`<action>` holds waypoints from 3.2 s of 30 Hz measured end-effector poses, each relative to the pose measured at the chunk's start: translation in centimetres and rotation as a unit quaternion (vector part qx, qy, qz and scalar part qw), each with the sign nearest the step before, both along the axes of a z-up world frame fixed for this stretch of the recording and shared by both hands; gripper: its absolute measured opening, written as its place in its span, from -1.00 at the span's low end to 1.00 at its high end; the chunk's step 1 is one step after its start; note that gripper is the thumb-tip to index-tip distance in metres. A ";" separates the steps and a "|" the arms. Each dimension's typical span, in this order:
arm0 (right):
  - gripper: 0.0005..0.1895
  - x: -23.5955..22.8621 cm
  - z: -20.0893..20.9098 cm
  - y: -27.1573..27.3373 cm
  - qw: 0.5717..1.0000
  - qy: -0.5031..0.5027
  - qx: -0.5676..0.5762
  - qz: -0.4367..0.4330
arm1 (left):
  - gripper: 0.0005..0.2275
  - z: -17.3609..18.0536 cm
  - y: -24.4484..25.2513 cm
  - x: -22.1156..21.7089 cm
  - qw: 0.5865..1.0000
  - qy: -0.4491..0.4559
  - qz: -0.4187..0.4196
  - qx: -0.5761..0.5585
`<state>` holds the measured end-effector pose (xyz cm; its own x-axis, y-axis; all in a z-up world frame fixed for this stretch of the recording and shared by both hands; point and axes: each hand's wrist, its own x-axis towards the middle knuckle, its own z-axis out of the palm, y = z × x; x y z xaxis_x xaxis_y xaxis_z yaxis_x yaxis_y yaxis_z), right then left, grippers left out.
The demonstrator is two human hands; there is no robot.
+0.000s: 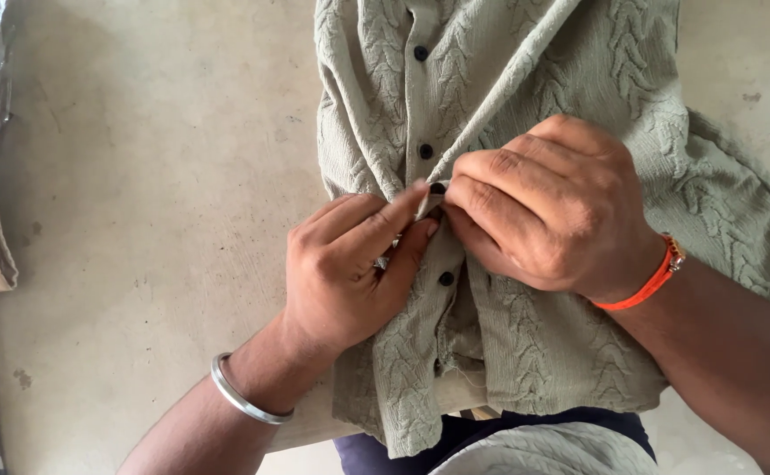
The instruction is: The person fastens the buttons of a light green knitted shirt laid on a table, working from the bottom hem upward one button at a time. They then smooth the shirt flat, fold the sleeves and sides inward, and fold it into a compact shape on the table.
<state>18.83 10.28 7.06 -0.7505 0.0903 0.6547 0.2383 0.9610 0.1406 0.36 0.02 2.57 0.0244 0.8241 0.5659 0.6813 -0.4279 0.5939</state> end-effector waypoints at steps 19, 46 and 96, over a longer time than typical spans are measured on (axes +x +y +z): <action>-0.91 -0.1 -2.4 0.3 0.996 -0.029 -0.084 -0.008 | -0.62 -0.8 0.3 0.1 0.990 0.057 0.007 -0.125; -0.65 1.2 -0.1 1.9 0.821 -0.361 -0.430 -0.107 | -0.81 1.3 0.8 -2.0 0.977 0.149 -0.073 -0.131; -0.85 18.9 -6.5 -22.2 0.911 0.248 -0.306 -0.122 | -0.87 -5.6 -23.4 8.2 0.982 -0.024 0.126 -0.136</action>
<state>37.71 -11.92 0.55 -0.2846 0.6764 0.6794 0.3431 0.7336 -0.5866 8.51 -23.36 -3.02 -0.2214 0.9211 0.3202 0.7134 -0.0709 0.6972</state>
